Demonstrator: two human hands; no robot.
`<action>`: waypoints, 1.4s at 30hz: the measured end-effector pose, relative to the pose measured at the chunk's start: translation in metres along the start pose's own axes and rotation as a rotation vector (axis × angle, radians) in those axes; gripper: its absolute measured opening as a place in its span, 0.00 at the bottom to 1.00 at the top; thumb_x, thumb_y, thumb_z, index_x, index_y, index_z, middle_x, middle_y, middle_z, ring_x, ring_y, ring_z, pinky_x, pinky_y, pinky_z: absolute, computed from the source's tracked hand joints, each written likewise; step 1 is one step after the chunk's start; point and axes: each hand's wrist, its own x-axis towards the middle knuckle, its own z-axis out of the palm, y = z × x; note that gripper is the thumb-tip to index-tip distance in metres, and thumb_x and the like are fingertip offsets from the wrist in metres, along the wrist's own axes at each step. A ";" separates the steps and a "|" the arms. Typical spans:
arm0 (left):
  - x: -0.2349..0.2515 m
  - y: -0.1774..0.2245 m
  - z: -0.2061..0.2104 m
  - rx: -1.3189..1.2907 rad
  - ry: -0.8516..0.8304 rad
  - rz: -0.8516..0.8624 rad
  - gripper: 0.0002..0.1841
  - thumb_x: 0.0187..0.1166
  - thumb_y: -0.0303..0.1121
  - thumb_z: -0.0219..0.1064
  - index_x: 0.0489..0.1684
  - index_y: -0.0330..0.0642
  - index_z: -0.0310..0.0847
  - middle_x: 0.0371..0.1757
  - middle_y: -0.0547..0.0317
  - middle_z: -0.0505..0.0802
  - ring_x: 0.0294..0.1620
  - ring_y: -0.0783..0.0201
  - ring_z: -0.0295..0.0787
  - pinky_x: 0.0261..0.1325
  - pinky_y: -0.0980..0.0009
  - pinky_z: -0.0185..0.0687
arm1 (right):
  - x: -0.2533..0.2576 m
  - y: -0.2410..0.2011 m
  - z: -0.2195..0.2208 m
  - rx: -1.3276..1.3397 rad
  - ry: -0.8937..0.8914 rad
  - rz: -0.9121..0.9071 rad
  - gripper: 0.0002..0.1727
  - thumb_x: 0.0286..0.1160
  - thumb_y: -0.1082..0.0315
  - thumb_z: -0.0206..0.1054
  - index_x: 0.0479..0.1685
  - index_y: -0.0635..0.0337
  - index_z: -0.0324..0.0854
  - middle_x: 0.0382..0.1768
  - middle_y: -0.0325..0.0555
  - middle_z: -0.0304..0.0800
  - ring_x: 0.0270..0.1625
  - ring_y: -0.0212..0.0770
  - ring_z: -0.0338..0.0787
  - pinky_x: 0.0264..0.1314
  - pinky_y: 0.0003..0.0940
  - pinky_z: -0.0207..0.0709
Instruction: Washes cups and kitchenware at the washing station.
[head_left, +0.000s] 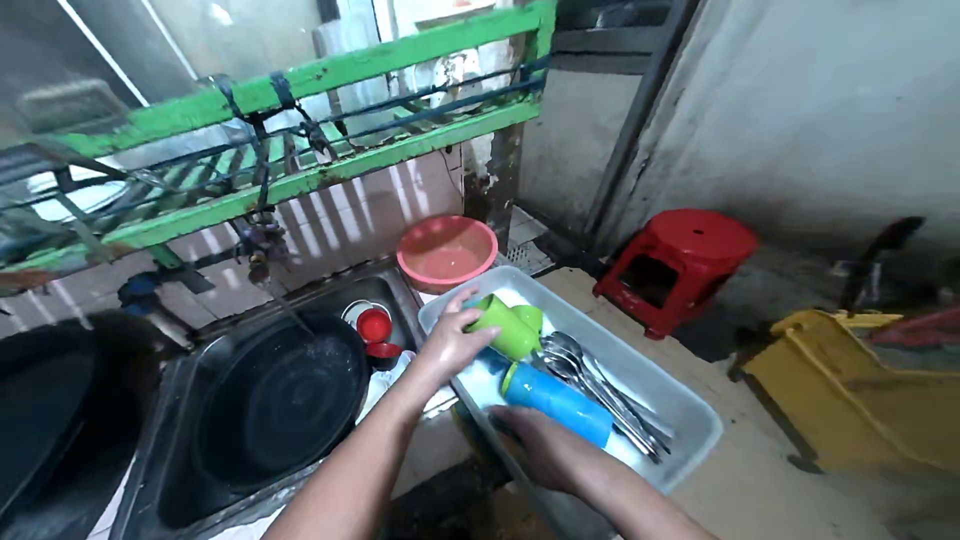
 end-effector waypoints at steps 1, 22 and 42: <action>0.001 -0.001 -0.004 -0.172 0.027 -0.047 0.13 0.83 0.35 0.67 0.59 0.39 0.87 0.89 0.58 0.69 0.79 0.59 0.75 0.75 0.54 0.77 | -0.004 0.000 -0.009 0.119 0.007 0.027 0.40 0.77 0.71 0.68 0.92 0.51 0.60 0.82 0.58 0.74 0.82 0.59 0.75 0.83 0.61 0.68; 0.014 0.003 0.030 -0.042 -0.208 -0.106 0.58 0.65 0.29 0.80 0.98 0.53 0.38 0.84 0.42 0.73 0.75 0.51 0.80 0.75 0.50 0.78 | 0.003 -0.003 -0.092 0.744 0.586 0.093 0.19 0.80 0.79 0.58 0.66 0.60 0.82 0.49 0.55 0.89 0.47 0.45 0.88 0.51 0.45 0.80; 0.039 -0.013 0.072 -1.063 0.354 -0.416 0.27 0.88 0.46 0.61 0.83 0.48 0.63 0.67 0.45 0.85 0.64 0.51 0.84 0.65 0.51 0.81 | 0.031 -0.030 -0.049 0.295 0.679 -0.025 0.16 0.80 0.75 0.60 0.59 0.76 0.84 0.58 0.66 0.89 0.68 0.56 0.86 0.79 0.51 0.70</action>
